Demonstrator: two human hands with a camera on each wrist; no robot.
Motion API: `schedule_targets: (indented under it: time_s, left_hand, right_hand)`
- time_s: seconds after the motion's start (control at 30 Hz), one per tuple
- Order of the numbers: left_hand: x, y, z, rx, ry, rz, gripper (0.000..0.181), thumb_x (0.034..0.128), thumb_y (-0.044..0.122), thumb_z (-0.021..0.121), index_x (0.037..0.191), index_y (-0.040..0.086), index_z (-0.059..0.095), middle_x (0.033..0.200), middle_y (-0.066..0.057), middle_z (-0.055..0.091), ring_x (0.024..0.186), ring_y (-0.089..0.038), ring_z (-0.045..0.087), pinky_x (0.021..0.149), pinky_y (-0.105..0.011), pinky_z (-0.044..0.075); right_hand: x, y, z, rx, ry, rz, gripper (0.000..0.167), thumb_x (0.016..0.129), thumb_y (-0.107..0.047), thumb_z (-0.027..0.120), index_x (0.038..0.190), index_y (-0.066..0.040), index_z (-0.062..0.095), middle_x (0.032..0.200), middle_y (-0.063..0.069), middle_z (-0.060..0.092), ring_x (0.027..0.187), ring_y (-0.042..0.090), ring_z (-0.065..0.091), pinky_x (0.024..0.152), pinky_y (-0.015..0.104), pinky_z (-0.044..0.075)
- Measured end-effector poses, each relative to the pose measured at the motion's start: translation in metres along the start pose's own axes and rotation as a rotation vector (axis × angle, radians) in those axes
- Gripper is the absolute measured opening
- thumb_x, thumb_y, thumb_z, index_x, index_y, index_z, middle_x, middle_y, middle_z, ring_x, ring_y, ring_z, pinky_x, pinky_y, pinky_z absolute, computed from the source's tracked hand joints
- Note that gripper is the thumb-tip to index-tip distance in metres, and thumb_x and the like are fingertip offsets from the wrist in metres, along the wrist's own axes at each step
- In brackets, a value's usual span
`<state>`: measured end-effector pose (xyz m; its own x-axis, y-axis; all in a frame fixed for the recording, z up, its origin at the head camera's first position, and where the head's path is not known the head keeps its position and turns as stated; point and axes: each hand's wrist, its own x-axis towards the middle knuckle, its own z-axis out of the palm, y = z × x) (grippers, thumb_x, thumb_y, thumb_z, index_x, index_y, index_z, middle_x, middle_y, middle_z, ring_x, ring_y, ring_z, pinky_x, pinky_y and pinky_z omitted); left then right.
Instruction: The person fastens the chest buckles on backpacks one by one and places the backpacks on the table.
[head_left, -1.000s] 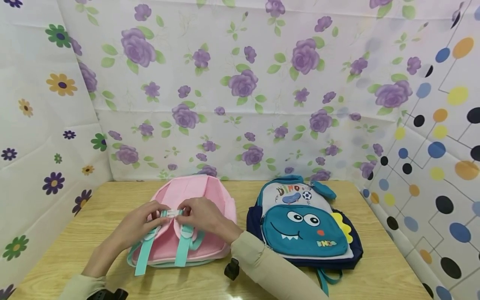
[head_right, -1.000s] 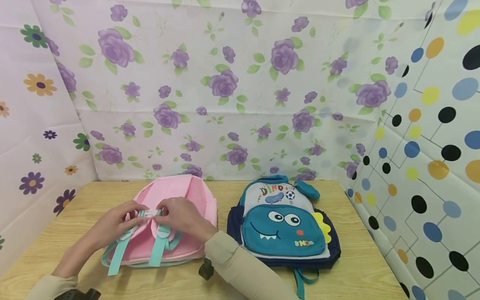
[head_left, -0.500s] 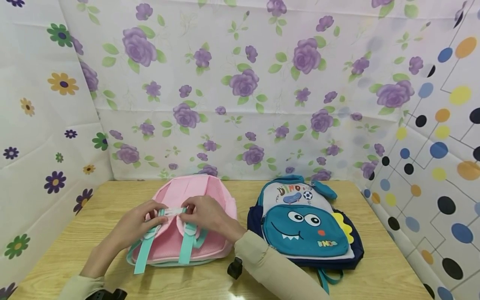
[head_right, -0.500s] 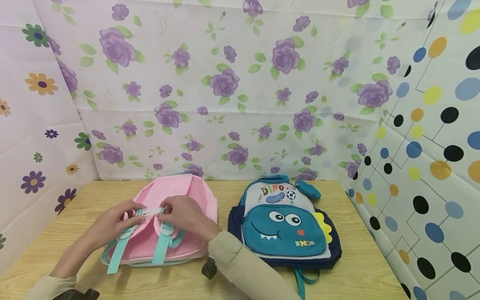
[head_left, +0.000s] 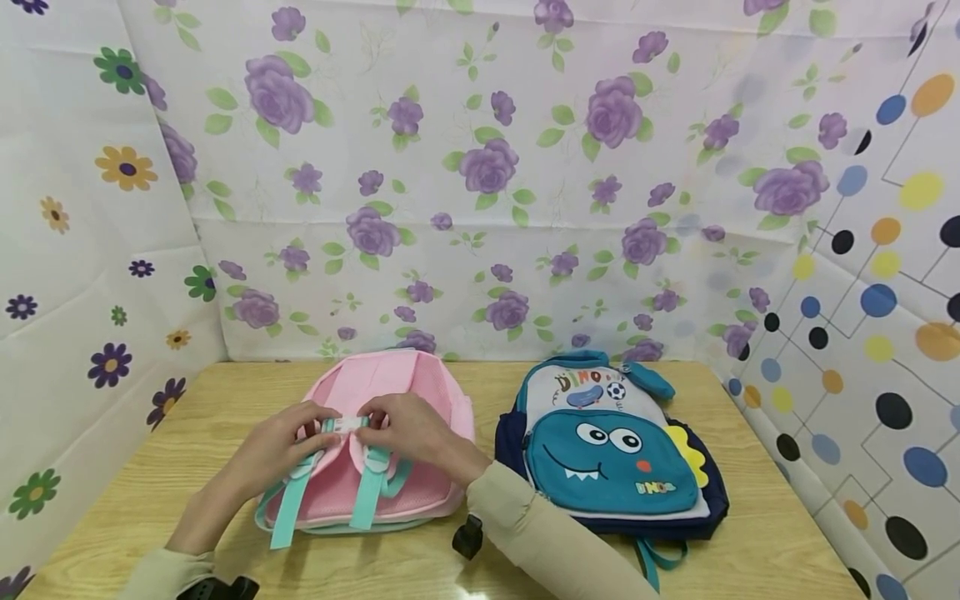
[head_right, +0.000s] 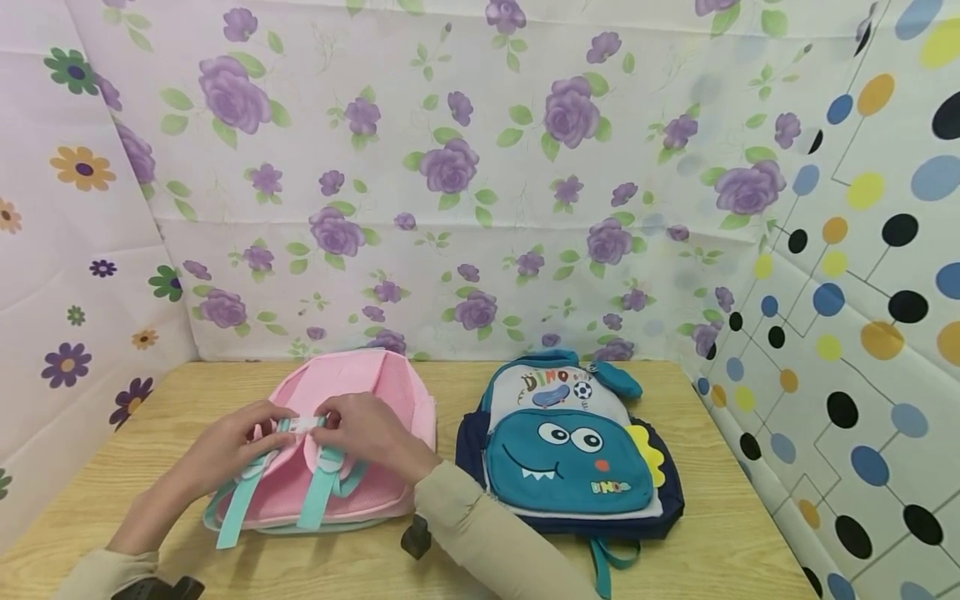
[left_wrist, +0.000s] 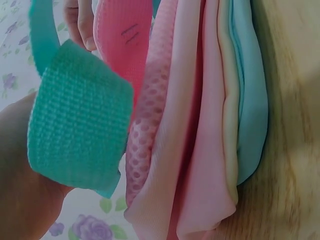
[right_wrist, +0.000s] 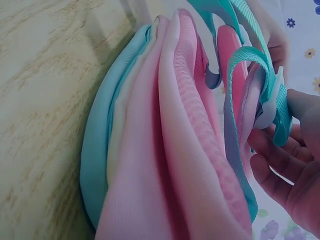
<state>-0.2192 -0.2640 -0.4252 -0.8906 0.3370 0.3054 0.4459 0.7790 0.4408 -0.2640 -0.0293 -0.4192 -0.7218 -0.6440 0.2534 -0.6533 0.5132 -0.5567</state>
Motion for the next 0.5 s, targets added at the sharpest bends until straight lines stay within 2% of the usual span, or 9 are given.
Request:
schedule_targets:
  time_s: [0.23,0.5]
  left_hand:
    - [0.0015,0.0023,0.0004,-0.010,0.039,0.038,0.027,0.0920,0.026,0.071,0.117,0.016,0.071,0.093,0.011,0.065,0.072,-0.001,0.051,0.061,-0.022,0.044]
    - [0.0037,-0.0024,0.0044,-0.047,0.085,0.127,0.031,0.0864,0.016,0.076,0.117,0.011,0.072,0.094,0.008,0.068,0.069,0.001,0.049,0.060,-0.021,0.046]
  right_hand:
    - [0.0022,-0.0016,0.0009,-0.005,-0.005,0.000,0.025,0.095,-0.029,0.067,0.115,-0.015,0.072,0.089,-0.010,0.067,0.073,-0.003,0.055,0.067,0.010,0.045]
    - [0.0039,-0.0040,0.0007,-0.030,-0.042,-0.034,0.024,0.098,-0.024,0.064,0.118,-0.014,0.071,0.089,-0.010,0.066,0.072,-0.003,0.053,0.066,0.010,0.043]
